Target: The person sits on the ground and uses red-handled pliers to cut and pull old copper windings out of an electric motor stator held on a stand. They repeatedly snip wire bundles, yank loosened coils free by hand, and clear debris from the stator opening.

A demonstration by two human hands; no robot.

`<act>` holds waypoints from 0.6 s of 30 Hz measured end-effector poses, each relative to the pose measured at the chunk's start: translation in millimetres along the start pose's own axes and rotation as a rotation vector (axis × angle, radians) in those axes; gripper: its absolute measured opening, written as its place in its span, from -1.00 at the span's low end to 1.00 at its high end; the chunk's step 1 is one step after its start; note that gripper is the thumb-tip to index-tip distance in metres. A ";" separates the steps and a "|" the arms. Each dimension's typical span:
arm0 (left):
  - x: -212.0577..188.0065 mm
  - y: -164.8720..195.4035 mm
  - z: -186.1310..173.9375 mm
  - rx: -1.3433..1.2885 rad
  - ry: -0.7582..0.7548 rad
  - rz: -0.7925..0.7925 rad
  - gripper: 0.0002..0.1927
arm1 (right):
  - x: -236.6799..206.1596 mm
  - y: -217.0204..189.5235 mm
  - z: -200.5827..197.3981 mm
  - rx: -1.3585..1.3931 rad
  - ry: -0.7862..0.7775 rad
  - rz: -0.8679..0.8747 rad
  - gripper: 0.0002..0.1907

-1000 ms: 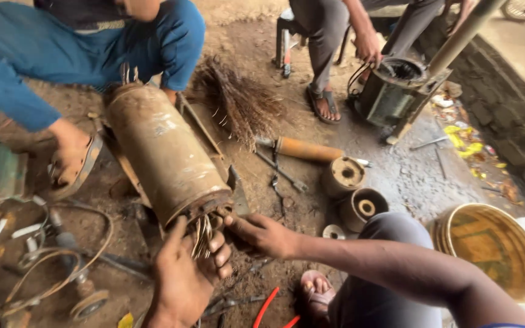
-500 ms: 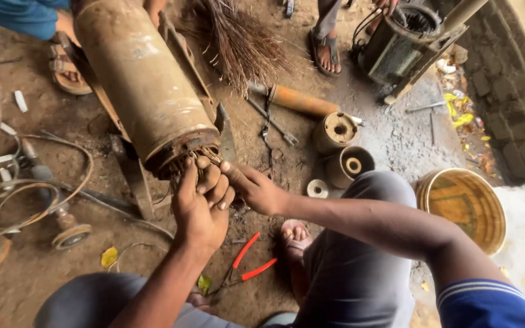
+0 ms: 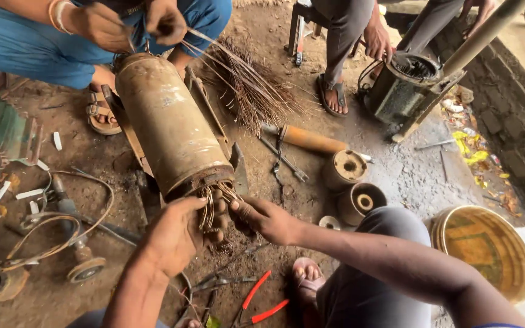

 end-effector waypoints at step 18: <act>42.8 -21.0 6.9 -0.093 0.168 0.150 -0.71 | 12.0 48.7 -20.5 -0.357 0.103 -0.152 -0.43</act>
Point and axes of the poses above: each hand's wrist, its own x-axis towards the middle knuckle, its own z-axis out of the palm, y = z × x, the point moved 3 cm from there along x, towards the middle knuckle, and after that the axes turned 13 degrees about -y, right-handed, at the moved point
